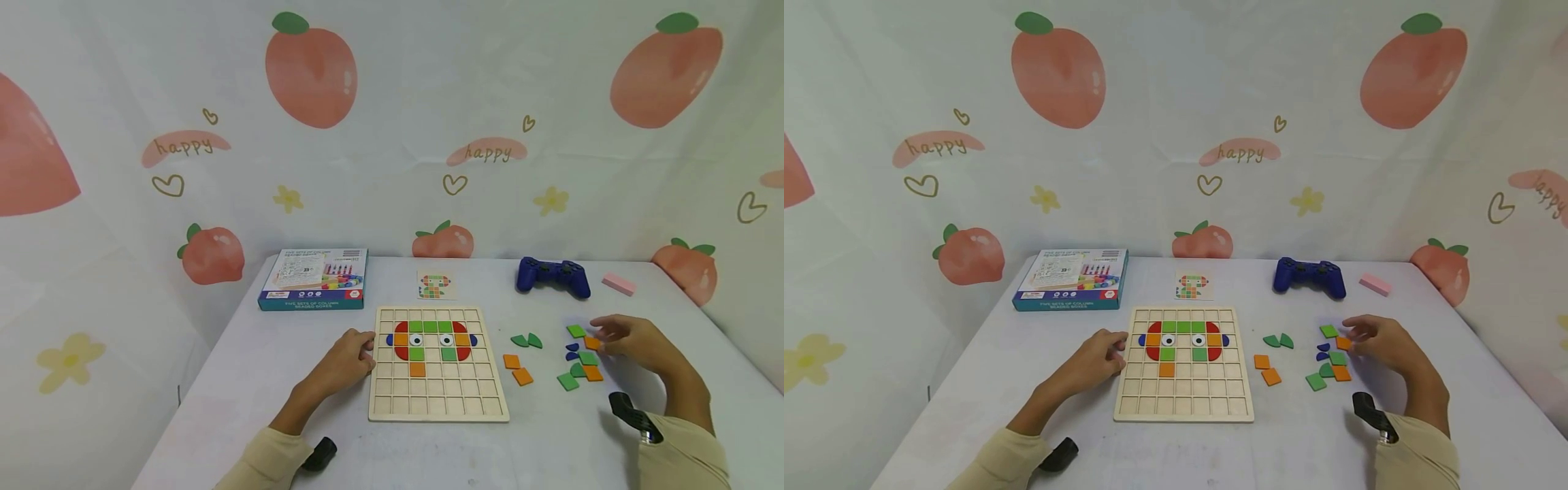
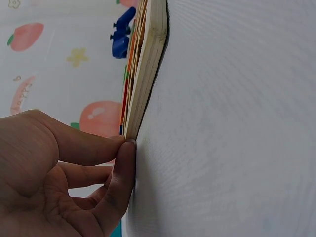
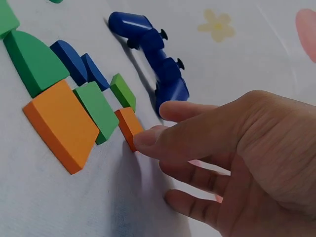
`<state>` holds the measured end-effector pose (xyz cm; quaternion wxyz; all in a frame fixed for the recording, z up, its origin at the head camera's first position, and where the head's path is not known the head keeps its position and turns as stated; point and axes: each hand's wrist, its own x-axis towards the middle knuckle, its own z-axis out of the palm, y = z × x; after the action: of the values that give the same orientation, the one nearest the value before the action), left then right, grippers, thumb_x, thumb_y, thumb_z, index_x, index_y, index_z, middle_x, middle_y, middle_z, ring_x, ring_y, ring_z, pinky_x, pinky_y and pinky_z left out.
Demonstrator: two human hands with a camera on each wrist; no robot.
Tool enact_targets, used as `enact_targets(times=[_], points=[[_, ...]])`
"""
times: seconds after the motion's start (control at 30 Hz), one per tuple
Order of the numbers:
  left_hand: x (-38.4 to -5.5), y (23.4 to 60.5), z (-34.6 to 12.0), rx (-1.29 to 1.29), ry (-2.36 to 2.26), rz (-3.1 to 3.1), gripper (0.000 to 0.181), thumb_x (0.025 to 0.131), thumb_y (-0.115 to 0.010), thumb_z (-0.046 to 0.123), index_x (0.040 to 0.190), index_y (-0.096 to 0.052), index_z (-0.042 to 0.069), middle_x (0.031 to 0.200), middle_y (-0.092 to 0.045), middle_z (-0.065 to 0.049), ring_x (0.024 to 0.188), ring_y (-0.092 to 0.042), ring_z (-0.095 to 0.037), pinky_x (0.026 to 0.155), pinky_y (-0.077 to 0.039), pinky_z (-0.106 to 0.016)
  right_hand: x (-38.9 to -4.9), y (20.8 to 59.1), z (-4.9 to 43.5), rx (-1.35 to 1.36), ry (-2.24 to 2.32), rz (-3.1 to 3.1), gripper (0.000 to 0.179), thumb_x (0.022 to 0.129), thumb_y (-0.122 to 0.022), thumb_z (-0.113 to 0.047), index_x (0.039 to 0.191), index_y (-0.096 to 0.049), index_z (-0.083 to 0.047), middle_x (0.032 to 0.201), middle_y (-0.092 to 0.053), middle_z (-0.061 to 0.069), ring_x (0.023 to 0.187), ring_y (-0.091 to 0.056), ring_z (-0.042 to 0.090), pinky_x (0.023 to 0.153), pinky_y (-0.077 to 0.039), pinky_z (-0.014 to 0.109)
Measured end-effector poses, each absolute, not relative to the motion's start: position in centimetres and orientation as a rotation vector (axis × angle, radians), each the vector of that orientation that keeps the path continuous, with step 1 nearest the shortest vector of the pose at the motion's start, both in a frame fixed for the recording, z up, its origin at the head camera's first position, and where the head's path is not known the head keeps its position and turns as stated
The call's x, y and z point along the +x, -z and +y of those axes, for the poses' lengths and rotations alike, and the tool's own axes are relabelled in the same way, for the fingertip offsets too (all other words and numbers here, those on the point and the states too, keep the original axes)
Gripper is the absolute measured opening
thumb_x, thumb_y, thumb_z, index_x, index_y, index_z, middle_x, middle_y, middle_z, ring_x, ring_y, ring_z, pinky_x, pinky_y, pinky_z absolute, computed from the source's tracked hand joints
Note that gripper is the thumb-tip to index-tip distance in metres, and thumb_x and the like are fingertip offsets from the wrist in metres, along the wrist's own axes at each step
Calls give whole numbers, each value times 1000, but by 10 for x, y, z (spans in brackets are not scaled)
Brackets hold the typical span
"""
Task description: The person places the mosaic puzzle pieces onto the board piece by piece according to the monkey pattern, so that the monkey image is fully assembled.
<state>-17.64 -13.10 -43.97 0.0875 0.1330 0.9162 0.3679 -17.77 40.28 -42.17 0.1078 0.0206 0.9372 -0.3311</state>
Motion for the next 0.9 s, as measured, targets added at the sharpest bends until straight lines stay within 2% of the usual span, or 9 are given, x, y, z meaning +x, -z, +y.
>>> enact_targets(times=[0.1,0.37,0.7,0.8,0.9], points=[[-176,440,-131,401,-1094,2728,55,91,-70,-2,144,-57,-12,105,-57,-10,94,-54,-19,83,-55,-31,-178,423,405,76,967,2751,54,94,-72,-9,141,-55,12,121,-66,27,107,-64,33,82,-55,35],[-176,439,-131,412,-1090,2738,54,91,-69,-3,143,-58,-12,103,-56,-10,93,-53,-19,80,-54,-31,-179,425,404,79,979,2739,54,93,-72,-9,141,-56,11,128,-64,33,110,-64,40,84,-57,40],[-176,439,-130,401,-1097,2737,54,91,-70,-3,143,-58,-12,105,-57,-11,94,-53,-19,81,-54,-30,-181,425,404,86,918,2743,48,95,-74,-17,134,-64,9,114,-68,18,103,-62,31,79,-52,34],[-176,440,-130,396,-1094,2738,54,91,-70,-2,143,-58,-12,105,-57,-11,93,-54,-19,81,-54,-29,-182,424,403,105,904,2734,49,95,-75,-20,134,-64,8,114,-68,19,103,-61,32,82,-52,37],[-177,439,-130,396,-1093,2737,54,91,-69,-2,143,-58,-12,105,-57,-10,94,-54,-19,81,-54,-29,-183,422,402,137,883,2719,51,95,-76,-24,134,-65,8,116,-68,22,106,-59,36,86,-52,46]])
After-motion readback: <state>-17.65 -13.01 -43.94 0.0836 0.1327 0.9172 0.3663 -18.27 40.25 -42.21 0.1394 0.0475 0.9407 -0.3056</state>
